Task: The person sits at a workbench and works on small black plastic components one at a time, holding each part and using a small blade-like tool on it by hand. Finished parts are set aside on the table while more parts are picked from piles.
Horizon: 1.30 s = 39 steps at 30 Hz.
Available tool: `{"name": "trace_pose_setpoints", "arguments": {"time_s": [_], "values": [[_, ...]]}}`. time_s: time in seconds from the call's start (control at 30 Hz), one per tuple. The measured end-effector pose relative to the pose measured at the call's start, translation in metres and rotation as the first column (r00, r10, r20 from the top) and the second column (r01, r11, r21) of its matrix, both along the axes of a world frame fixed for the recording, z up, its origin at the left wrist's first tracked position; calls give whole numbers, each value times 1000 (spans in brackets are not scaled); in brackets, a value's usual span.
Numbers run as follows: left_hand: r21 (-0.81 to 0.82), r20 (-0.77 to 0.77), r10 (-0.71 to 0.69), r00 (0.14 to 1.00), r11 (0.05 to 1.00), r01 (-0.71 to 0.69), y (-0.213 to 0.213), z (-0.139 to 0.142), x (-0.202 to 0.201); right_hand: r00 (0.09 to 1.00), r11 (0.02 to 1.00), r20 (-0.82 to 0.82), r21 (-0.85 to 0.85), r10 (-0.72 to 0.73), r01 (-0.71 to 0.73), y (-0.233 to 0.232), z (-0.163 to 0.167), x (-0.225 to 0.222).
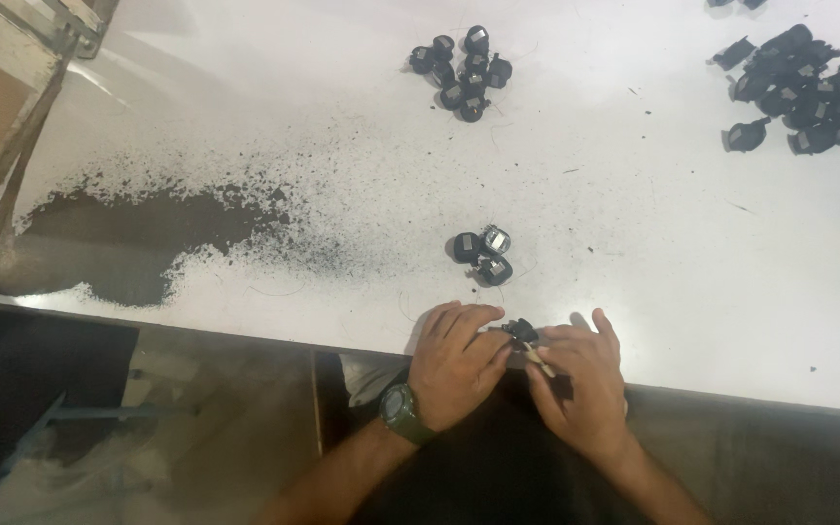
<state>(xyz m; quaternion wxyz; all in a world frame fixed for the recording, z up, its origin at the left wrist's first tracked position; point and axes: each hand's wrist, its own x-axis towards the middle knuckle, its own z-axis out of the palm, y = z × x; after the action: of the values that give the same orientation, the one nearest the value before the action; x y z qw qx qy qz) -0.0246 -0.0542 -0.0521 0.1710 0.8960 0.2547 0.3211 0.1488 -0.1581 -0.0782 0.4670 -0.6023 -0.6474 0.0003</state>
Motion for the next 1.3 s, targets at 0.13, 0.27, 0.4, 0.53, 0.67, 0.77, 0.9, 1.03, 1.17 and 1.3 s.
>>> {"name": "trace_pose_setpoints", "arguments": {"time_s": [0.13,0.27,0.4,0.53,0.67,0.77,0.9,1.03,1.17,1.3], "values": [[-15,36,19,999,1000,-19,-1,-2,-2,999,998,36,-52,-15,17,2,0,0],[0,74,22,997,1000,-22,-2,-2,-3,999,999,38,-40,1,1,5,3,0],[48,107,-2,994,999,-3,-1,-1,-4,999,999,10,3,39,-39,10,5,-2],[157,89,5,996,987,-19,0,-1,-4,998,998,-4,-14,57,-57,12,7,-3],[205,49,-33,998,978,23,0,2,-5,998,998,-17,-34,56,-56,13,9,-3],[196,73,-45,996,980,30,-1,2,-3,998,997,-14,-32,65,-65,14,10,-2],[152,99,18,995,988,-33,1,0,-1,998,998,-19,-24,61,-61,14,10,-3],[45,43,56,998,997,-58,2,-3,-2,998,998,-5,-23,55,-55,13,5,-3],[-15,11,77,997,997,-77,2,-4,-1,998,998,11,-4,60,-59,10,0,-5],[-18,32,69,997,997,-69,2,-3,-2,990,989,7,27,143,-143,9,-6,-5]]}}
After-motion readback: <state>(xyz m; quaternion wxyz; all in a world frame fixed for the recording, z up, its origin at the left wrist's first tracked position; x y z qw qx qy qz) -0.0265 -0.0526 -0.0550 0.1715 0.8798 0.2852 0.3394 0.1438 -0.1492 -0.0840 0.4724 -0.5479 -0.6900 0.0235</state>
